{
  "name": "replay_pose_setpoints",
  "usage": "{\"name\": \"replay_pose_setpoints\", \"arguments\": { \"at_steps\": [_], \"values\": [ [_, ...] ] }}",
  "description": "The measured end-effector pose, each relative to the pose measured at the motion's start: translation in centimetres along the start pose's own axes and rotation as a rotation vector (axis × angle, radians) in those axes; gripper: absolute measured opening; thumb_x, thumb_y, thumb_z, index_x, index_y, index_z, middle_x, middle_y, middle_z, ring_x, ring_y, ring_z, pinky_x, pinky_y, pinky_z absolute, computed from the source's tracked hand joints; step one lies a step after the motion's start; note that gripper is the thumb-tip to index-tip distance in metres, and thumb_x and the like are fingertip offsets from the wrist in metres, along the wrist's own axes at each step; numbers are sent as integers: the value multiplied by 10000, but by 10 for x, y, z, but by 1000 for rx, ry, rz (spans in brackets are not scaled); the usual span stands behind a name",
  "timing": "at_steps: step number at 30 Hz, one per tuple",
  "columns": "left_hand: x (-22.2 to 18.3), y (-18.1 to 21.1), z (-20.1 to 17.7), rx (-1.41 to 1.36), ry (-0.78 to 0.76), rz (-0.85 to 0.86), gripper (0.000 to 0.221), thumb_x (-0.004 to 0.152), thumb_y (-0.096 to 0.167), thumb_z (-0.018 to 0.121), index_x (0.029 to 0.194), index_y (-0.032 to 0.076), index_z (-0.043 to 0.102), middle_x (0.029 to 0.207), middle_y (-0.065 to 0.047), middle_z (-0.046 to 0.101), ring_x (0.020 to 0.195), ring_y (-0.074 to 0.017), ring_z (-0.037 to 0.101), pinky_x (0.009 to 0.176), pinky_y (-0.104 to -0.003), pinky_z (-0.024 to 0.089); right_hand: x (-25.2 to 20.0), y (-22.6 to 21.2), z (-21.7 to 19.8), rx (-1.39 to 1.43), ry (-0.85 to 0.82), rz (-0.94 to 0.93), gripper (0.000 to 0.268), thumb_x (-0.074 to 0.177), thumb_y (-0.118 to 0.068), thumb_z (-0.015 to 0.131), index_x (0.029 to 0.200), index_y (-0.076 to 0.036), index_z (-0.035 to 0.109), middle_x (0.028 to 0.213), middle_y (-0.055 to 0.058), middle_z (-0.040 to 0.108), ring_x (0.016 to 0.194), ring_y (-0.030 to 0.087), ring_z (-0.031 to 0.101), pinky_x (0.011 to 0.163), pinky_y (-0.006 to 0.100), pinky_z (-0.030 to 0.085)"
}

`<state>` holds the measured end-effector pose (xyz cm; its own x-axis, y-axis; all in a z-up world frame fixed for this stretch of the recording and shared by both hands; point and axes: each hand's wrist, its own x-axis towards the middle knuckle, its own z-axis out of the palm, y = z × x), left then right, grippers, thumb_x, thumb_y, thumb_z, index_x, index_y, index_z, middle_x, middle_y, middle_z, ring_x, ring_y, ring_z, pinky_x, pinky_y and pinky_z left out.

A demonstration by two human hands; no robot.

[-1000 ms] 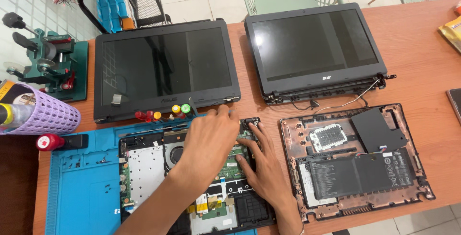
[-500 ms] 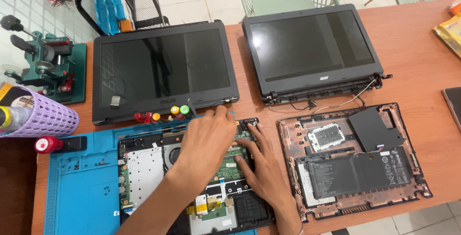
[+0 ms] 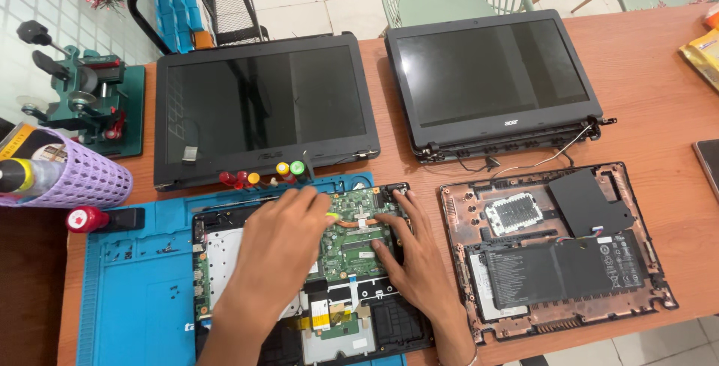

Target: The person disassembles the internal components of a laptop on a repair bench, removing the battery and detaching several ribbon cables and connectors from the motherboard.

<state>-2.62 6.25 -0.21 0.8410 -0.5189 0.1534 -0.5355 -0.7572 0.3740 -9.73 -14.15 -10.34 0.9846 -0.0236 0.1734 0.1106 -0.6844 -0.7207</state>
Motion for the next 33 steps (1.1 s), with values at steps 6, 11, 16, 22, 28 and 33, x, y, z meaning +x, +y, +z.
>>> {"name": "replay_pose_setpoints", "arguments": {
  "at_steps": [6,11,16,22,28,33],
  "values": [
    [-44,-25,-14,-98,93,-141,158,857,164,695,961,44,700,935,-78,674,897,-307,655,774,-438,503,0,-21,1,-69,-2,-63,414,875,-170,731,1265,-83,624,1570,183,398,1526,418,249,1211,555,261],
    [-93,-55,-17,-161,170,-358,183,855,191,713,1006,90,736,924,-66,654,891,-307,655,763,-425,520,3,-49,22,-87,-93,-141,394,914,-217,703,1280,-101,614,1584,163,395,1526,400,252,1226,576,221],
    [-155,-92,-18,-163,295,-515,166,880,191,717,995,72,729,921,-85,701,910,-326,663,791,-432,526,6,-80,58,-98,-227,-267,408,947,-240,670,1321,-98,588,1582,172,366,1526,396,240,1228,600,184],
    [-217,-123,-13,-178,396,-655,191,879,181,721,1041,81,725,967,-110,743,931,-329,676,812,-427,531,4,-118,105,-107,-352,-421,471,959,-250,653,1394,-103,546,1586,173,362,1521,404,235,1227,612,178],
    [-244,-133,-2,-264,393,-770,179,871,142,713,1031,64,693,947,-92,722,944,-301,683,799,-419,534,-1,-145,139,-138,-433,-500,483,951,-272,654,1397,-112,558,1579,201,345,1514,423,216,1206,629,159],
    [-251,-140,4,-312,367,-799,170,879,138,710,1032,68,689,919,-83,707,944,-287,673,796,-414,528,-6,-156,158,-212,-461,-535,493,948,-314,644,1392,-109,581,1587,221,321,1508,424,210,1199,651,136]
  ]
}}
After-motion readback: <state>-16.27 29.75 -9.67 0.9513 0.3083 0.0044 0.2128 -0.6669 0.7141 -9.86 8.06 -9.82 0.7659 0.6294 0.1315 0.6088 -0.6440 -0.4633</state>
